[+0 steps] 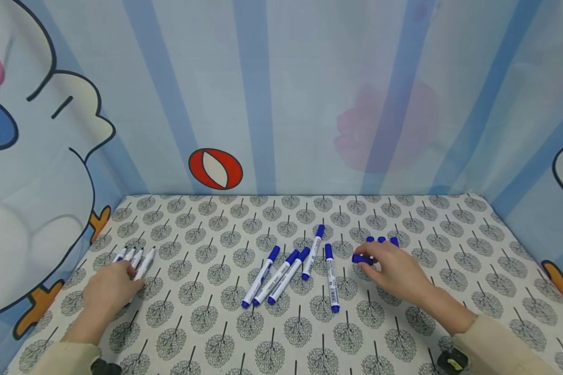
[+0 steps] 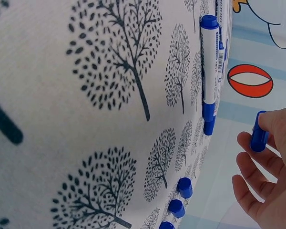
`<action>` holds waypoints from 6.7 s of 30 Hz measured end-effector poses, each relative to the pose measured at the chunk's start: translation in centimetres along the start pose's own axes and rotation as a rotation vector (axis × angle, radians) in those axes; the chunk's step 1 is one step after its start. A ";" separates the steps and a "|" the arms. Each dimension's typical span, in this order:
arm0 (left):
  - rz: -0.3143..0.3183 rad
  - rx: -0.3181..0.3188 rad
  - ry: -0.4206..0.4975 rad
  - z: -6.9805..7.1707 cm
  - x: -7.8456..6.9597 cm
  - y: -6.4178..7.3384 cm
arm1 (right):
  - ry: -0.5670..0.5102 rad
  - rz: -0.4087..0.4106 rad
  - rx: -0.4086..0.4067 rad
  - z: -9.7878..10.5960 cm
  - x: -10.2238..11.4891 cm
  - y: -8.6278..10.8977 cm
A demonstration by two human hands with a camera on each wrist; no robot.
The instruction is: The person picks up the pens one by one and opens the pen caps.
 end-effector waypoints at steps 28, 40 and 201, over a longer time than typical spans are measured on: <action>0.039 0.025 -0.027 0.1 0.4 0.0 | -0.004 0.018 0.002 0.0 0.3 0.0; 0.040 0.023 -0.027 -0.1 0.5 -0.1 | 0.000 0.027 0.003 -0.2 0.3 0.1; -0.646 -0.147 -0.013 -5.3 -23.6 3.8 | -0.059 -0.599 0.222 -1.4 -14.9 2.0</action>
Point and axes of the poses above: each hand's wrist, its own y-axis away from the middle knuckle, its own z-axis out of the back of the hand, x = y × z, the point moved 10 cm from there along -y, towards the middle knuckle, and after that the axes turned 9 degrees about x, right-handed, at the moved point
